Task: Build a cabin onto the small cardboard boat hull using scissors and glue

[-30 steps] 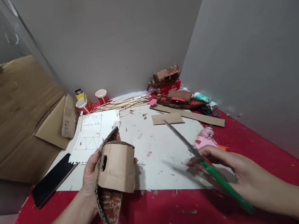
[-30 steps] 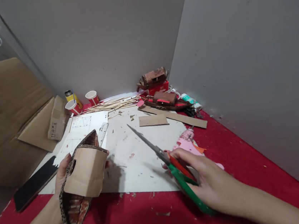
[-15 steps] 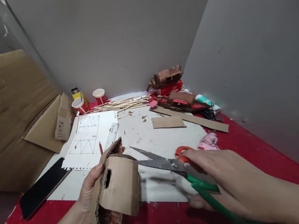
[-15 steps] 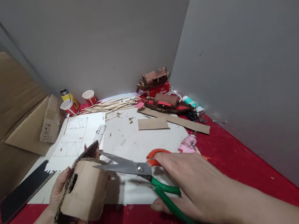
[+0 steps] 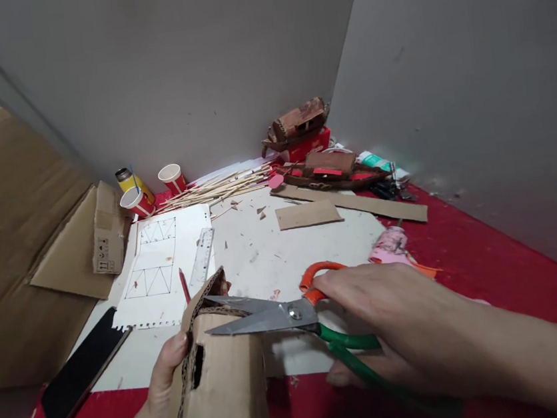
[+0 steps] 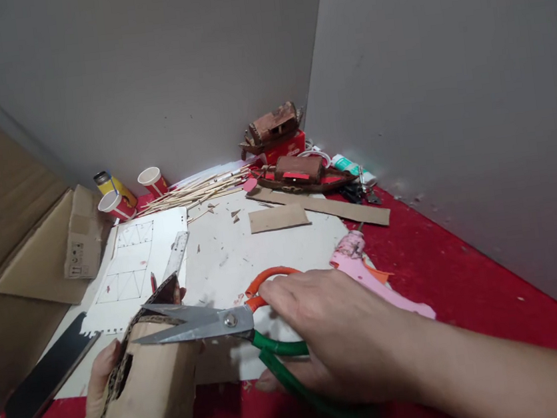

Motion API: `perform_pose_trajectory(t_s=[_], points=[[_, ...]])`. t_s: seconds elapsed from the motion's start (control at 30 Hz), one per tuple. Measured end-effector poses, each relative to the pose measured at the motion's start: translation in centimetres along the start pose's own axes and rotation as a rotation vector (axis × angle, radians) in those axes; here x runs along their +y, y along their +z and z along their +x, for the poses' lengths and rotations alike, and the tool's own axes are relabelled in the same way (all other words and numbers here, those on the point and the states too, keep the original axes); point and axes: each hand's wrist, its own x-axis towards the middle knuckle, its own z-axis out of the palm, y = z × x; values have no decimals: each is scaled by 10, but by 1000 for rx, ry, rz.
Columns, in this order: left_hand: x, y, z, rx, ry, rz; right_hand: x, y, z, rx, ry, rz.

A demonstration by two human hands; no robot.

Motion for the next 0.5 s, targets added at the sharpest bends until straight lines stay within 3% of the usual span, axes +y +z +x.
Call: perform_pose_trajectory(t_s=[0.23,0.37,0.5], points=[[17,-16,5,-31,1,59,-1,2,-3,-10,-16,15],[23,-4,9,-106,-18,82,-3,-1,-3,-39,28,23],[16,12,6,-129,2,82,-6,-7,-1,-68,69,46]])
